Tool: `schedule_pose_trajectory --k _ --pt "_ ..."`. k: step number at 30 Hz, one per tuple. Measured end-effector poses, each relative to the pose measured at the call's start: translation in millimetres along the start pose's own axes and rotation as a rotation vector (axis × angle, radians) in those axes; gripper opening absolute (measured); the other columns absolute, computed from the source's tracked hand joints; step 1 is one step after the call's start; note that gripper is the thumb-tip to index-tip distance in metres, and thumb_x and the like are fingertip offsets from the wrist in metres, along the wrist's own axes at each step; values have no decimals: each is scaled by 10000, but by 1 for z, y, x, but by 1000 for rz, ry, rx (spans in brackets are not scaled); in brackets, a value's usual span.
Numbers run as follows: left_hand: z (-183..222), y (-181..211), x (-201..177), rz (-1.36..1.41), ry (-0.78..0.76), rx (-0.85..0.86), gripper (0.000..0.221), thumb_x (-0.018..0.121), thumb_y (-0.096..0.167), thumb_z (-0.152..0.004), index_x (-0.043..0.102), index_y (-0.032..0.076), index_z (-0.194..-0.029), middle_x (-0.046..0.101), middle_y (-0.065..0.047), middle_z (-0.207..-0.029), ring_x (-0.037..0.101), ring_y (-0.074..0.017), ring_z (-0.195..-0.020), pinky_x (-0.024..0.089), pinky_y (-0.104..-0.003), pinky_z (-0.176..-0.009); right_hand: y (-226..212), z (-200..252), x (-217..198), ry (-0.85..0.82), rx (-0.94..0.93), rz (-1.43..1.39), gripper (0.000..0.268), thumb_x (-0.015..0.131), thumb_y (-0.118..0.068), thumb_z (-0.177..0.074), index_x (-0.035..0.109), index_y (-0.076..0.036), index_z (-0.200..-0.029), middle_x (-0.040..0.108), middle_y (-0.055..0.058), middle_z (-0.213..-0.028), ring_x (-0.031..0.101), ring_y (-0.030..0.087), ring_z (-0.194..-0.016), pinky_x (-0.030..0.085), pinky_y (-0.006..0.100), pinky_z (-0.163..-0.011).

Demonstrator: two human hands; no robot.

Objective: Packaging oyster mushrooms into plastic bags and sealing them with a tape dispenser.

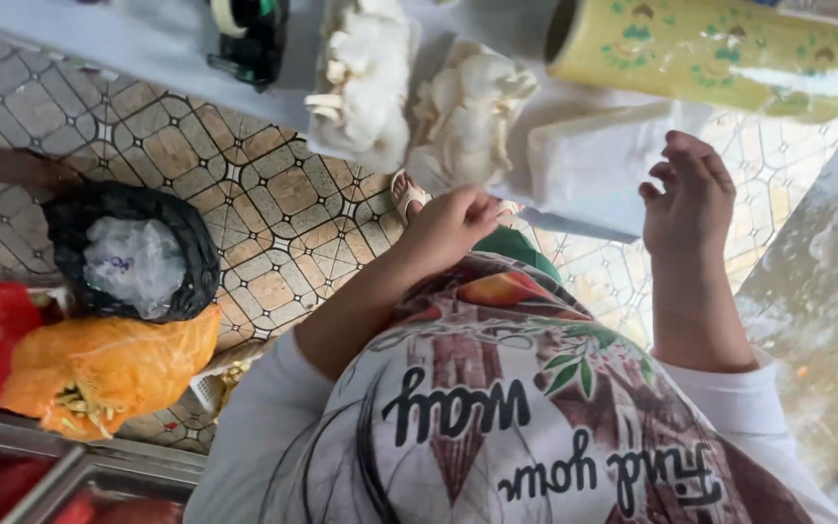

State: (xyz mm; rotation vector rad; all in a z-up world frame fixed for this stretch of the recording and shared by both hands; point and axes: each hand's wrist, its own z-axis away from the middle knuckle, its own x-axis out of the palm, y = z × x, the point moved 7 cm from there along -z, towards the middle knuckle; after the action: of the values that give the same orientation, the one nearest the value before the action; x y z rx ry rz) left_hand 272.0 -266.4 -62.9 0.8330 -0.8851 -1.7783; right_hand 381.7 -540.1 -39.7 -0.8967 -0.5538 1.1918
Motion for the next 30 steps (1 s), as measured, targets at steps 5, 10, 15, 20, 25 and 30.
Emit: schedule_pose_trajectory --k 5,10,15,20,25,30 --pt "-64 11 48 -165 -43 -149 226 632 231 -970 651 130 -1171 742 -49 -1172 705 -215 -1028 529 -342 -806 10 -41 -59 132 85 -41 101 786 -263 -839 755 -229 -929 621 -81 -914 493 127 -803 339 269 -649" --pt "-66 44 47 -164 -90 -397 514 662 267 -970 473 73 -1406 682 -65 -1133 680 -195 -1019 546 -324 -882 21 -71 -79 94 140 151 311 773 -463 -684 783 -304 -951 668 -148 -1021 479 148 -998 335 333 -909" --pt "-81 39 61 -376 33 -308 99 677 231 -974 632 159 -1025 726 0 -1045 682 -183 -963 522 -329 -808 54 -119 -86 -52 74 91 281 810 -448 -725 803 -292 -958 714 -164 -989 479 122 -976 340 297 -877" --pt "-90 46 60 -511 116 -446 72 613 240 -1026 625 178 -991 750 40 -1004 705 -183 -621 508 -346 -604 70 -142 -83 -146 -3 10 220 833 -348 -804 814 -230 -989 750 -113 -984 524 87 -901 357 266 -853" --pt "-101 40 58 -641 184 -525 102 555 175 -1019 622 208 -950 726 14 -951 691 -245 -804 501 -401 -634 78 -150 -79 -161 -9 -4 239 847 -366 -790 822 -237 -990 776 -117 -1020 573 57 -917 359 264 -851" --pt "-101 53 60 -661 172 -625 186 463 49 -1001 597 169 -954 687 10 -919 666 -219 -651 420 -300 -515 82 -149 -72 -191 56 -154 255 891 -323 -762 828 -198 -975 771 -64 -998 622 154 -1016 427 333 -907"
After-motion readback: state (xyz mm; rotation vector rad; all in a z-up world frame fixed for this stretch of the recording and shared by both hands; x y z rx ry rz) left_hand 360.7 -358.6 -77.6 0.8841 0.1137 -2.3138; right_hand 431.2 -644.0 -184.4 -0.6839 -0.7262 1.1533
